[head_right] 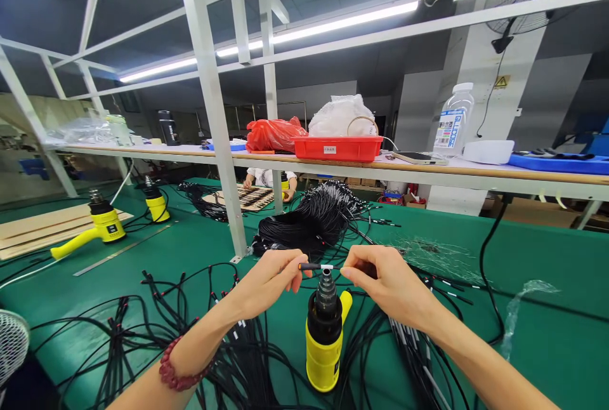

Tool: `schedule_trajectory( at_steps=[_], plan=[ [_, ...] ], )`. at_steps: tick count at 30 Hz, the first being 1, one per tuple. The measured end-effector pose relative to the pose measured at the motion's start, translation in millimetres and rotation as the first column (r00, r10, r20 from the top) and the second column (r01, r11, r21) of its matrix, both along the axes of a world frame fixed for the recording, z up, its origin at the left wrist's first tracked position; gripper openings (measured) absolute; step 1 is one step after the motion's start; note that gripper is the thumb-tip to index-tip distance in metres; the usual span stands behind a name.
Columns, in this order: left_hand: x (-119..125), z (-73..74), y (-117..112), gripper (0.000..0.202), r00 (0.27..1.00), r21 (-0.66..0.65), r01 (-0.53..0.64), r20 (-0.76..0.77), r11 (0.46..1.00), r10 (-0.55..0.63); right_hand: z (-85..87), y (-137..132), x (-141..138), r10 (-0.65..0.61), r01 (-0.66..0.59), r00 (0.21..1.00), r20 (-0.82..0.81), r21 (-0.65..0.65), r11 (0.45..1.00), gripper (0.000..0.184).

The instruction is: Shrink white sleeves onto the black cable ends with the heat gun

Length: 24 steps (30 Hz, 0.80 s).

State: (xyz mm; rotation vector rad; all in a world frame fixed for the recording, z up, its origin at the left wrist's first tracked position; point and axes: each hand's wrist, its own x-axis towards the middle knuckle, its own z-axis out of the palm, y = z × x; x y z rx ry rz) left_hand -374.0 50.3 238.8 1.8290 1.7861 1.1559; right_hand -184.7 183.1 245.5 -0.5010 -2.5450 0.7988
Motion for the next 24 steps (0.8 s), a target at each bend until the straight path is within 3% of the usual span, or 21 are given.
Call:
schedule_trajectory(
  at_steps=[5, 11, 14, 24],
  plan=[
    [1.1, -1.3, 2.3, 0.055, 0.968, -0.048, -0.029, 0.247, 0.998, 0.040, 2.0, -3.0, 1.3, -0.041, 0.042, 0.999, -0.016, 0.032, 0.999, 0.032],
    [-0.3, 0.7, 2.9, 0.047, 0.998, -0.006, -0.046, 0.049, 0.999, 0.046, 5.2, -5.1, 3.6, -0.045, 0.043, 0.997, 0.055, 0.049, 0.998, 0.042],
    [-1.8, -1.5, 5.1, 0.042, 0.998, 0.009, -0.043, 0.049, 0.999, 0.043, 3.9, -2.3, 4.1, -0.033, 0.027, 0.995, 0.090, 0.064, 0.998, 0.046],
    [-3.9, -9.8, 8.5, 0.009, 0.996, 0.124, -0.005, 0.094, 0.992, -0.007, 0.6, 0.9, -2.2, -0.070, 0.069, 0.998, 0.006, 0.101, 0.992, 0.029]
  ],
)
